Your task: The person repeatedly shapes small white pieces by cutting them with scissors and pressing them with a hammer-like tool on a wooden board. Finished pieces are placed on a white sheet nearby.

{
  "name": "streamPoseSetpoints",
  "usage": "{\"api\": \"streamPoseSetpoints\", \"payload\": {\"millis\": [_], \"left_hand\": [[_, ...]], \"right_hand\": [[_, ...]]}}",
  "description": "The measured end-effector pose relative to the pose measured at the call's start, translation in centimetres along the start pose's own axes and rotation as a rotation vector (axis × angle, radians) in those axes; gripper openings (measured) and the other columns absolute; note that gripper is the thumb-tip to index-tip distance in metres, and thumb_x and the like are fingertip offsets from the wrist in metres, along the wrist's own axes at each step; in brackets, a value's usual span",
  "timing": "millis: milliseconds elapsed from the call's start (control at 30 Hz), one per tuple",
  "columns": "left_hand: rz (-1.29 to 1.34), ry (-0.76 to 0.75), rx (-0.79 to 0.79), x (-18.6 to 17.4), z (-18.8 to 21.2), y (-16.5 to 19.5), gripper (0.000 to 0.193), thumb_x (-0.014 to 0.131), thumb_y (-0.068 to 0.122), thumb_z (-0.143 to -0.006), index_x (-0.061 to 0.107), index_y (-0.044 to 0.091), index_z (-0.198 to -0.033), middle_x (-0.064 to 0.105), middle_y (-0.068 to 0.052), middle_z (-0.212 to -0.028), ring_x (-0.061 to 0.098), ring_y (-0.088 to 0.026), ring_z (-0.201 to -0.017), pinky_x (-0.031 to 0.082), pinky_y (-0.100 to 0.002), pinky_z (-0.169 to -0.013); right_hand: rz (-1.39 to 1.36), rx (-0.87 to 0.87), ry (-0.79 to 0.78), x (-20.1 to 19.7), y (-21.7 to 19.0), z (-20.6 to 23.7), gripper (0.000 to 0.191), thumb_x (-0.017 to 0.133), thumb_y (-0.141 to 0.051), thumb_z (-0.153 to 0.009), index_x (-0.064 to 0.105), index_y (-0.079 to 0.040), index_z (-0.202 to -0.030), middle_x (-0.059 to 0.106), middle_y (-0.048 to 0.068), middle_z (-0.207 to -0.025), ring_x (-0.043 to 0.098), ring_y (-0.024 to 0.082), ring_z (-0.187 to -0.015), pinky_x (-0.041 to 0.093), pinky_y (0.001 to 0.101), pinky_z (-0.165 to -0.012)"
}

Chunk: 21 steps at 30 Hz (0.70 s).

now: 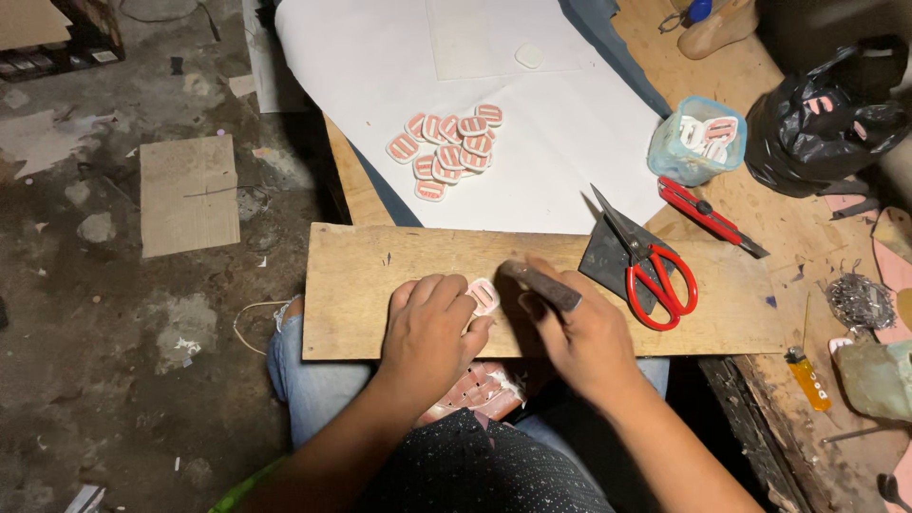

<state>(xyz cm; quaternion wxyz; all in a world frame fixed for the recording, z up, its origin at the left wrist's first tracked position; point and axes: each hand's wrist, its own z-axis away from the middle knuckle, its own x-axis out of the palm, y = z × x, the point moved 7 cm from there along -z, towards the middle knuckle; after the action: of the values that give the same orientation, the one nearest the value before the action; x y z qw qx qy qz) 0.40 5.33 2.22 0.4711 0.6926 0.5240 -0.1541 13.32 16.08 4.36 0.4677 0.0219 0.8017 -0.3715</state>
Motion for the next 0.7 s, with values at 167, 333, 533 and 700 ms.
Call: {"api": "streamPoseSetpoints", "payload": {"millis": [167,333,533,700], "left_hand": [[-0.01,-0.044,-0.017,0.7,-0.3,-0.3,0.017,0.072,0.02,-0.083,0.069,0.005,-0.089,0.065,-0.009,-0.097,0.061,-0.03,-0.098,0.044,-0.046,-0.089],[0.101,0.036,-0.204,0.5,-0.4,-1.8,0.013,0.065,0.015,-0.092,0.071,0.004,-0.095,0.071,-0.011,-0.086,0.067,-0.032,-0.083,0.051,-0.044,-0.078],[0.835,-0.095,-0.753,3.0,0.7,-4.4,0.025,0.057,0.019,-0.099,0.071,-0.002,-0.102,0.079,-0.012,-0.085,0.075,-0.016,-0.077,0.059,-0.029,-0.074],[0.78,-0.168,-0.606,2.9,-0.5,-2.6,0.023,0.057,0.018,-0.099,0.072,0.0,-0.102,0.079,-0.01,-0.086,0.074,-0.016,-0.078,0.058,-0.03,-0.073]], "right_hand": [[0.175,-0.055,-0.035,-0.8,1.6,0.1,0.045,0.074,-0.009,-0.084,0.068,-0.004,-0.128,0.063,0.014,-0.092,0.061,0.033,-0.084,0.047,0.0444,-0.074],[0.208,-0.109,-0.005,0.2,2.4,1.2,0.04,0.077,-0.012,-0.08,0.072,-0.008,-0.12,0.067,0.009,-0.101,0.06,0.032,-0.092,0.047,0.0427,-0.081],[0.167,-0.095,-0.014,0.2,2.3,0.9,0.041,0.077,-0.011,-0.08,0.072,-0.007,-0.121,0.067,0.011,-0.102,0.06,0.032,-0.093,0.048,0.0421,-0.081],[-0.107,0.0,0.036,-0.1,1.6,1.3,0.037,0.073,-0.013,-0.086,0.068,-0.003,-0.121,0.07,0.01,-0.106,0.068,0.025,-0.095,0.051,0.0337,-0.084]]}}
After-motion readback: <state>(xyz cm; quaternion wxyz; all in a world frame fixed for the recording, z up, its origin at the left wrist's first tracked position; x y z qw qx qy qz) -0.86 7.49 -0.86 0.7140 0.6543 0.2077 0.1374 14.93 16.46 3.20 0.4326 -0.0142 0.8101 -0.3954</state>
